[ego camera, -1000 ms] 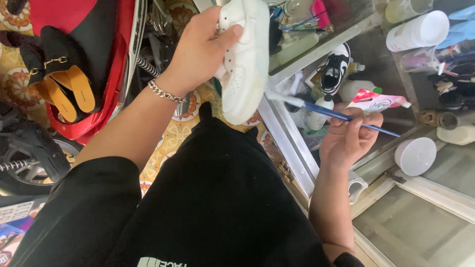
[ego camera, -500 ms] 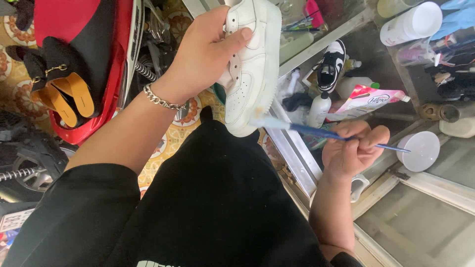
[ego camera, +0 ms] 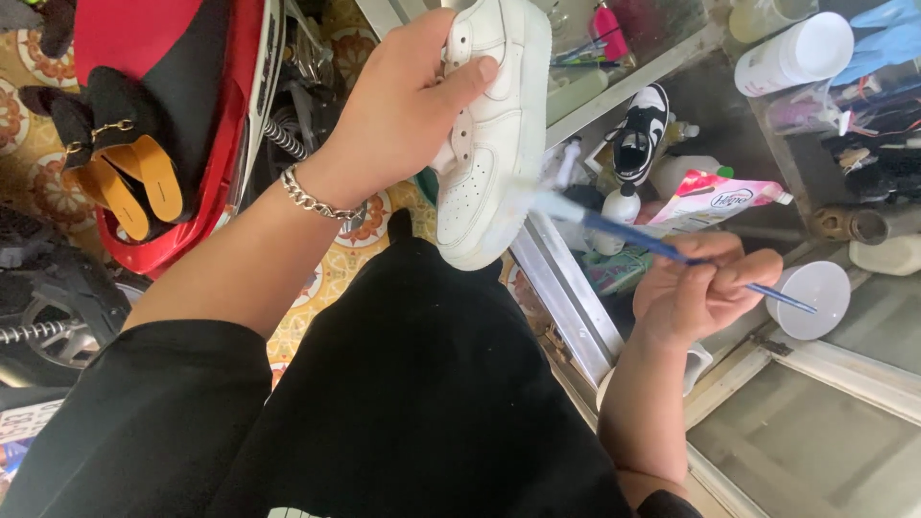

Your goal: Applying white paint or adhesive to the edges of a white sneaker using a small brush at a repair bench.

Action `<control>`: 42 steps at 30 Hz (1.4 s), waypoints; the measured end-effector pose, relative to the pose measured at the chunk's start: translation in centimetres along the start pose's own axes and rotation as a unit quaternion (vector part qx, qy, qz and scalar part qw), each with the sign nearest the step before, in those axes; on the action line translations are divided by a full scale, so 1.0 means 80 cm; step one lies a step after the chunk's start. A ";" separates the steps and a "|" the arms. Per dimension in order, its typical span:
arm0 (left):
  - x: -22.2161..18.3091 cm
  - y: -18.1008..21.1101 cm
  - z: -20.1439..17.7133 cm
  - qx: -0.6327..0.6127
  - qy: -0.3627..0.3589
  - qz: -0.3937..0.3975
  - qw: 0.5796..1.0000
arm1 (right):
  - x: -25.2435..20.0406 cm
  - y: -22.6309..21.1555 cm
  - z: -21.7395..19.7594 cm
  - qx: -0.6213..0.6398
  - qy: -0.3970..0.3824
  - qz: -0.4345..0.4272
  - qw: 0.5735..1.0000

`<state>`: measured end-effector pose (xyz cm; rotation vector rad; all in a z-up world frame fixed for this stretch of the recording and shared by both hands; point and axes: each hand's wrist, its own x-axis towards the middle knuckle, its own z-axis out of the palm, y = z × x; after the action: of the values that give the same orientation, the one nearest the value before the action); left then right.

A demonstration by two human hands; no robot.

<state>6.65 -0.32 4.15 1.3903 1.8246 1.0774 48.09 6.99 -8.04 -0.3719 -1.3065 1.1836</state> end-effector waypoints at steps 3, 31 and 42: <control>-0.003 -0.003 0.002 0.014 -0.003 -0.014 1.000 | 0.003 0.001 -0.003 -0.003 0.001 -0.003 1.000; -0.023 0.002 -0.006 -0.038 -0.002 0.049 0.998 | 0.019 0.025 -0.006 0.083 -0.002 0.036 0.996; -0.012 -0.015 -0.005 -0.149 0.021 -0.021 0.988 | 0.025 0.032 -0.002 0.071 -0.021 0.005 0.997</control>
<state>6.03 -1.51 3.24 1.1560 1.6340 1.3047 46.71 9.79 -9.04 -0.2517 -1.2499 1.2896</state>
